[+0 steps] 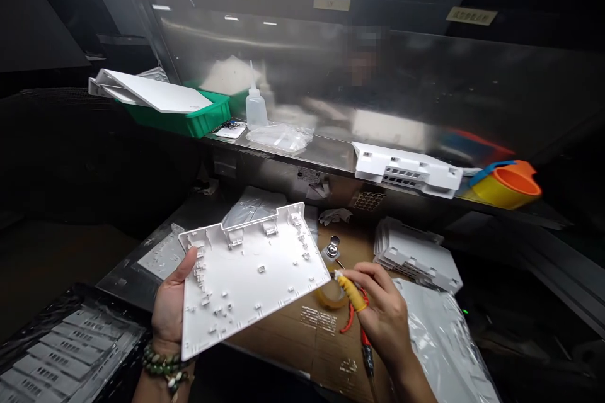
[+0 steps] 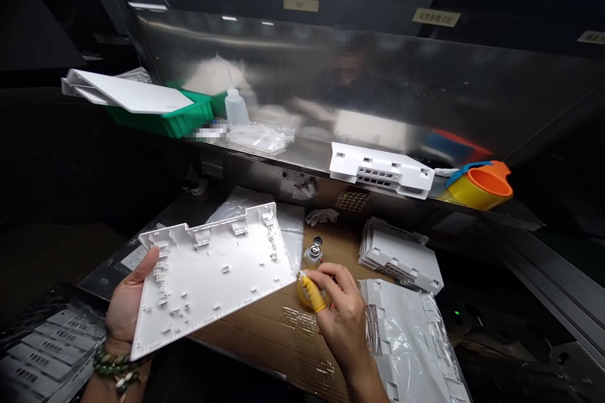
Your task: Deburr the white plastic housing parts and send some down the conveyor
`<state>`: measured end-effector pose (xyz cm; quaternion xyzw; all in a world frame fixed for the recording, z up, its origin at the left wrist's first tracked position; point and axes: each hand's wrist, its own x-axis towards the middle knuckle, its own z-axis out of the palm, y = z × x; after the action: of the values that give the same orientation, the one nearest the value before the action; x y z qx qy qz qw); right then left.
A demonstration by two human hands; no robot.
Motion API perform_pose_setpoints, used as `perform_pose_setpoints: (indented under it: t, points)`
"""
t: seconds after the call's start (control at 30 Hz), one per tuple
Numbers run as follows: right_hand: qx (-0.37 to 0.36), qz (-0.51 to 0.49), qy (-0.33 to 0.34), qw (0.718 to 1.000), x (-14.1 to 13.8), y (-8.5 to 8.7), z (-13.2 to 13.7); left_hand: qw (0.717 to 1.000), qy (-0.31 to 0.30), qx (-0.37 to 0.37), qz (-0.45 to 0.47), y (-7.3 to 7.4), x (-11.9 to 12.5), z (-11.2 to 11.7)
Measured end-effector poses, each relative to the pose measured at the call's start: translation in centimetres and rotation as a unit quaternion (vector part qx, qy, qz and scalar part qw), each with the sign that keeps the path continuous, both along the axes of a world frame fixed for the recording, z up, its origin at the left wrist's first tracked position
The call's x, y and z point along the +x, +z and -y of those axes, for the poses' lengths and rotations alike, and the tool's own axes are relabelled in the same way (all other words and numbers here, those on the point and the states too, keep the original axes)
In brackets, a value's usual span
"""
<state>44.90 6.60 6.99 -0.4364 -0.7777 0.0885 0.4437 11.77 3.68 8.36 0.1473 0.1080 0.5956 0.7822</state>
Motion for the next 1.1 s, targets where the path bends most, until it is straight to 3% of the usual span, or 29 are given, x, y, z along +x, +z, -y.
perform_pose_setpoints:
  t: [0.1,0.2,0.3,0.47,0.63,0.77,0.93,1.1]
  points:
    - [-0.014,0.036,0.035,0.999,0.2,-0.6,-0.6,1.0,0.019,-0.022,-0.007,-0.3,-0.3,0.3]
    - [-0.018,0.038,-0.005,0.999,0.5,-0.4,-2.0,0.997,0.035,-0.056,-0.036,-0.3,-0.5,0.8]
    - [0.0,-0.029,-0.033,0.999,0.0,1.3,-3.1,0.994,0.047,-0.077,-0.068,-0.3,-0.2,1.3]
    - [0.022,-0.083,-0.011,0.996,-2.6,3.8,-4.0,0.992,0.025,-0.085,-0.093,-0.9,0.8,2.0]
    - [0.008,-0.026,-0.058,0.998,-3.0,2.6,-4.8,0.992,-0.035,-0.069,-0.098,-1.5,1.4,2.4]
    - [-0.019,-0.06,-0.009,0.998,-2.2,0.6,-5.2,0.992,-0.077,-0.063,-0.071,-1.8,1.3,2.7]
    - [-0.07,-0.055,-0.058,0.994,-1.8,-1.6,-5.8,0.99,0.029,-0.113,-0.082,-1.5,2.2,3.0]
    - [-0.051,-0.132,0.024,0.99,-5.1,0.5,-2.3,0.952,0.088,-0.135,-0.261,-0.6,6.0,2.7]
